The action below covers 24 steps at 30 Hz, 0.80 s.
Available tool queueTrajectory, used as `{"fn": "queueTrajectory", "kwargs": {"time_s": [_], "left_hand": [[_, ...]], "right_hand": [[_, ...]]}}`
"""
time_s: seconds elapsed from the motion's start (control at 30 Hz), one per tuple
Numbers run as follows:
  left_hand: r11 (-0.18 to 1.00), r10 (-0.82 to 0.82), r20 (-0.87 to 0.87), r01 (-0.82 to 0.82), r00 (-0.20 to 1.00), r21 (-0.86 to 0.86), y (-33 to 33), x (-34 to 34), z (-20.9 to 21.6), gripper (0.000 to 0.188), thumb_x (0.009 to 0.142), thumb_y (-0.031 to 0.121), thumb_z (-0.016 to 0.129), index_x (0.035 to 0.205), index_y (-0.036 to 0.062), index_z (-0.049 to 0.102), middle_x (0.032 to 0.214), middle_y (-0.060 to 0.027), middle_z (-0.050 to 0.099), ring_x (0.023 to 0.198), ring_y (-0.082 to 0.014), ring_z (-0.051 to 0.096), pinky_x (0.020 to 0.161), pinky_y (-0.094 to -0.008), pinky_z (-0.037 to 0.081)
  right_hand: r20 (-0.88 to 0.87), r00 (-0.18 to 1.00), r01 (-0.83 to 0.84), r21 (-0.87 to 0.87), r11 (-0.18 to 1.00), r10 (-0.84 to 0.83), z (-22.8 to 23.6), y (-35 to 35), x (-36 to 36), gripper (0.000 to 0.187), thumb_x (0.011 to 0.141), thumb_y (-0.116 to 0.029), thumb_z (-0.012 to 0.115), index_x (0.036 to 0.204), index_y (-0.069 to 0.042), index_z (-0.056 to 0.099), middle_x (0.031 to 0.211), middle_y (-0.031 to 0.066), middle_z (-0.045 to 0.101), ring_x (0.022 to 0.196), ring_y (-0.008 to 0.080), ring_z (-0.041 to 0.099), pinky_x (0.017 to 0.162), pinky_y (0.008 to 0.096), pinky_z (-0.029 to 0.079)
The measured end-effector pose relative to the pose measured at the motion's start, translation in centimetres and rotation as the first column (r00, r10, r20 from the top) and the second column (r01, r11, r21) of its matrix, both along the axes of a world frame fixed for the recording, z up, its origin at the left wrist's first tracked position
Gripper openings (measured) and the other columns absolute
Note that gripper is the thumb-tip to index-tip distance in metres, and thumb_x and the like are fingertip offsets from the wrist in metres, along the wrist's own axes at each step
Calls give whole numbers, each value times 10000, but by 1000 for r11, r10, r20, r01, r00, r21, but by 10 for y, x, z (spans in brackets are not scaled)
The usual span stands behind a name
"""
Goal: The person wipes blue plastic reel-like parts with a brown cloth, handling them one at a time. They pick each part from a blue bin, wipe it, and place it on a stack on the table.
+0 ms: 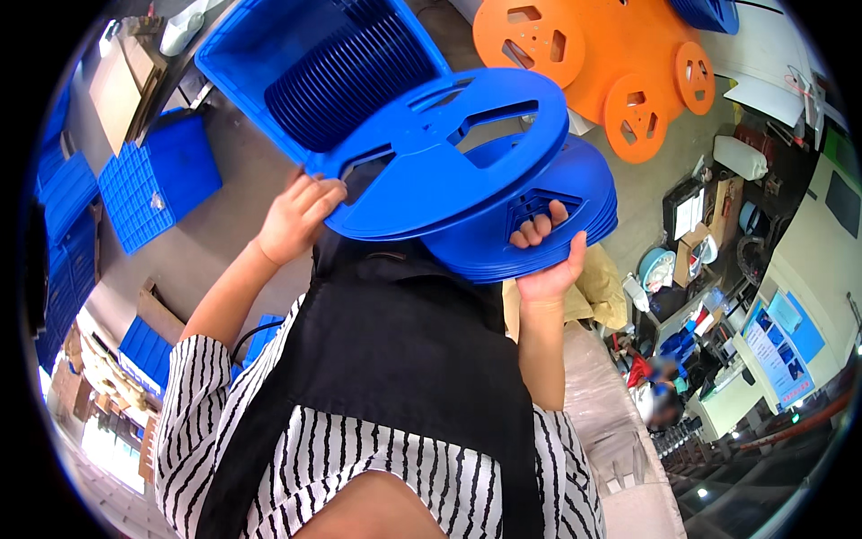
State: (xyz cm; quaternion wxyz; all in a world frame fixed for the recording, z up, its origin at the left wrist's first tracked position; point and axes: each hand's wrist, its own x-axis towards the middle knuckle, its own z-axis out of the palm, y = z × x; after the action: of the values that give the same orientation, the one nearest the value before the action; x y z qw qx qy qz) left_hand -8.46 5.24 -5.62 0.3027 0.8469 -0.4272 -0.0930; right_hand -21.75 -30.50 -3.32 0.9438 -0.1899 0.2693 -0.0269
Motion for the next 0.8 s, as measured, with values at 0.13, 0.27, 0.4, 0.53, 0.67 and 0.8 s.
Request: {"fn": "queueTrajectory", "kwargs": {"time_s": [0.13, 0.27, 0.4, 0.53, 0.67, 0.8], "left_hand": [[999, -36, 273, 24, 961, 49, 9, 22, 2, 368, 712, 73, 626, 1077, 91, 589, 1044, -55, 613, 883, -253, 578, 945, -467, 453], [993, -113, 410, 88, 905, 81, 19, 45, -4, 419, 701, 131, 671, 1113, 171, 608, 1066, -5, 619, 848, -184, 568, 844, -367, 516], [991, -131, 515, 106, 847, 77, 28, 66, 2, 485, 731, 179, 659, 1205, 242, 580, 1110, 16, 585, 792, -150, 529, 676, -264, 468], [995, -90, 552, 55, 829, 78, 40, 73, 8, 647, 701, 169, 673, 1307, 356, 548, 1118, 35, 582, 769, -131, 509, 669, -256, 461], [997, -75, 588, 53, 806, 55, 45, 77, 9, 657, 703, 157, 652, 1315, 373, 553, 1119, 38, 582, 748, -121, 505, 660, -247, 453], [999, -51, 591, 37, 805, 35, 45, 78, 9, 667, 694, 146, 635, 1316, 375, 558, 1110, 37, 584, 737, -115, 502, 644, -241, 443]], "right_hand": [[-175, 985, -23, -221, 975, -16, 15, 24, 30, 742, 878, -540, 592, 1386, -32, 406, 1246, 124, 561, 1092, 256, 550, 901, 366, 461], [-164, 985, -79, -132, 988, 57, 15, 29, 47, 680, 904, -388, 607, 1448, -85, 331, 1358, 93, 522, 1147, 238, 570, 972, 413, 469], [-91, 994, -68, -117, 991, 58, 21, 38, 62, 643, 821, -196, 615, 1414, -90, 391, 1239, 87, 605, 997, 214, 655, 820, 416, 558], [-97, 992, -103, -256, 961, 81, 35, 48, 75, 708, 769, -195, 660, 1419, -129, 386, 1179, 81, 626, 951, 209, 648, 795, 371, 547], [-102, 990, -125, -350, 928, 95, 47, 54, 84, 751, 747, -186, 668, 1436, -113, 380, 1137, 38, 630, 899, 179, 595, 762, 332, 484], [-42, 989, -146, -340, 929, 140, 48, 49, 91, 745, 749, -180, 661, 1439, -121, 384, 1117, 34, 644, 897, 168, 590, 753, 315, 467]]}}
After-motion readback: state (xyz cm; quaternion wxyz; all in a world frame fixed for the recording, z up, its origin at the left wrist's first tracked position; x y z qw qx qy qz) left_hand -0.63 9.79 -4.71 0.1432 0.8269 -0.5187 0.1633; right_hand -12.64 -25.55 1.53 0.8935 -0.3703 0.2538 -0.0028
